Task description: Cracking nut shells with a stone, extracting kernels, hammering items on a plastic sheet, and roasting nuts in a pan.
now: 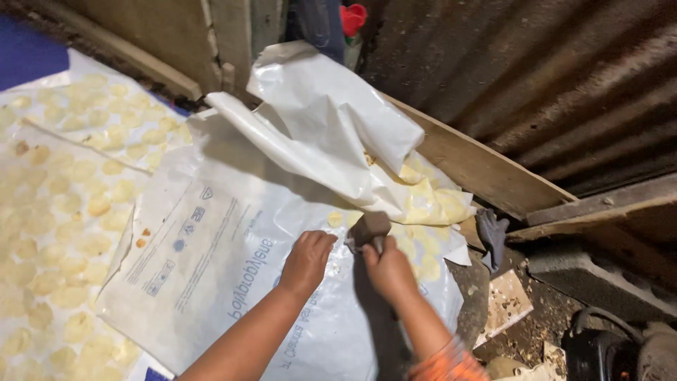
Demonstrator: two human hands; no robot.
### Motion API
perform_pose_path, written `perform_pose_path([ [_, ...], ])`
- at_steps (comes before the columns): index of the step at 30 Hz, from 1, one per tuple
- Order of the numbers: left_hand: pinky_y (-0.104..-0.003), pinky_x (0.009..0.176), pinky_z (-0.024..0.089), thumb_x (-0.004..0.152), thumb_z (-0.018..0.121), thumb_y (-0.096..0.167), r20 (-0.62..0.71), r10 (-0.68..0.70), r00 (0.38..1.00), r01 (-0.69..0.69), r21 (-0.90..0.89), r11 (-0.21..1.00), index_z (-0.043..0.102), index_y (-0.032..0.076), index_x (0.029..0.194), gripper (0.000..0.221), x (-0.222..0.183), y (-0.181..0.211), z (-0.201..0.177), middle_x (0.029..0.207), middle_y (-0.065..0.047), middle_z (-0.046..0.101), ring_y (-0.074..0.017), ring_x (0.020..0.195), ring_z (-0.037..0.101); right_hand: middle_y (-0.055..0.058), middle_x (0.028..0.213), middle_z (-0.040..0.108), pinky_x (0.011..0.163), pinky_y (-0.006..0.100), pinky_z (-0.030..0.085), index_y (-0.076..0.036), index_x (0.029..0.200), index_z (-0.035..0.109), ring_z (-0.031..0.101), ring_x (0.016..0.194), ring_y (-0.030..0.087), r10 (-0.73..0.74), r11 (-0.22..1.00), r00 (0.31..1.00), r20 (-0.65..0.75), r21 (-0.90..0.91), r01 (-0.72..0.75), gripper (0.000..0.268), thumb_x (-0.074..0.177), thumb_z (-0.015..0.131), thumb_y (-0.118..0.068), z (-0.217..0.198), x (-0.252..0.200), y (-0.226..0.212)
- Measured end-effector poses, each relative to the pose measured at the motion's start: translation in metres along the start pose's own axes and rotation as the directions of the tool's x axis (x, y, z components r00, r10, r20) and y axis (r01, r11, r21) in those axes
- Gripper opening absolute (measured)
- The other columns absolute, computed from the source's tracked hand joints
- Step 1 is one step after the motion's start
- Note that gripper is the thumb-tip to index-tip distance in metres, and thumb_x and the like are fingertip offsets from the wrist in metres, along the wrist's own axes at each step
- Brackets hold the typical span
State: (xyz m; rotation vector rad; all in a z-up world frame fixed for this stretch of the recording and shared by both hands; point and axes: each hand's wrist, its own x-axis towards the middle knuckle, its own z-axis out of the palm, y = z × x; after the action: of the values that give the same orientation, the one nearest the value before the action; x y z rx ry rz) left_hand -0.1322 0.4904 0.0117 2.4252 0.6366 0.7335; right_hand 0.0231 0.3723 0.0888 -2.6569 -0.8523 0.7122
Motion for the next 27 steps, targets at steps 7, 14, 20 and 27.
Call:
perform_pose_path([
  [7,-0.039,0.088,0.053,0.101,0.064,0.023,-0.082,-0.045,0.996,0.048,0.03,0.998,0.066,0.013,0.105,0.011,-0.002,-0.008,0.018,0.102,-0.005,0.059,-0.0277,0.102,0.062,0.04,0.103,0.068,0.09,0.067,0.052,0.0,0.121,0.048,0.066,0.105,0.057,-0.014,0.999,0.991,-0.13,0.048,0.021,0.046,0.099,0.054,-0.04,-0.014,-0.032,-0.012],
  [14,-0.043,0.088,0.049,0.082,0.075,0.019,-0.048,-0.044,0.998,0.046,0.035,0.998,0.067,0.016,0.096,0.016,0.024,0.001,0.046,0.102,-0.004,0.061,-0.028,0.103,0.061,0.035,0.097,0.071,0.09,0.063,0.052,-0.002,0.108,0.062,0.066,0.106,0.054,0.025,0.986,0.986,-0.165,0.165,0.002,0.046,0.095,0.062,-0.045,-0.072,-0.06,-0.034],
  [20,-0.04,0.087,0.049,0.086,0.066,0.016,-0.057,0.023,0.998,-0.013,0.17,0.985,0.065,0.016,0.095,0.009,0.021,-0.003,0.034,0.097,-0.005,0.061,-0.0281,0.102,0.061,0.023,0.051,0.056,0.061,0.051,0.048,-0.003,0.061,0.058,0.061,0.059,0.045,-0.169,0.902,0.762,-0.625,0.214,0.376,0.031,0.085,0.07,-0.02,-0.039,-0.053,-0.012],
  [27,-0.037,0.084,0.055,0.102,0.055,0.019,-0.055,0.033,0.998,-0.022,0.187,0.982,0.056,0.015,0.106,0.006,-0.013,-0.014,-0.001,0.101,-0.004,0.058,-0.0285,0.104,0.064,0.036,0.107,0.069,0.094,0.063,0.053,-0.001,0.12,0.053,0.065,0.111,0.053,-0.039,0.999,0.999,0.0,0.014,0.039,0.055,0.096,0.058,-0.05,0.01,0.005,0.005],
])
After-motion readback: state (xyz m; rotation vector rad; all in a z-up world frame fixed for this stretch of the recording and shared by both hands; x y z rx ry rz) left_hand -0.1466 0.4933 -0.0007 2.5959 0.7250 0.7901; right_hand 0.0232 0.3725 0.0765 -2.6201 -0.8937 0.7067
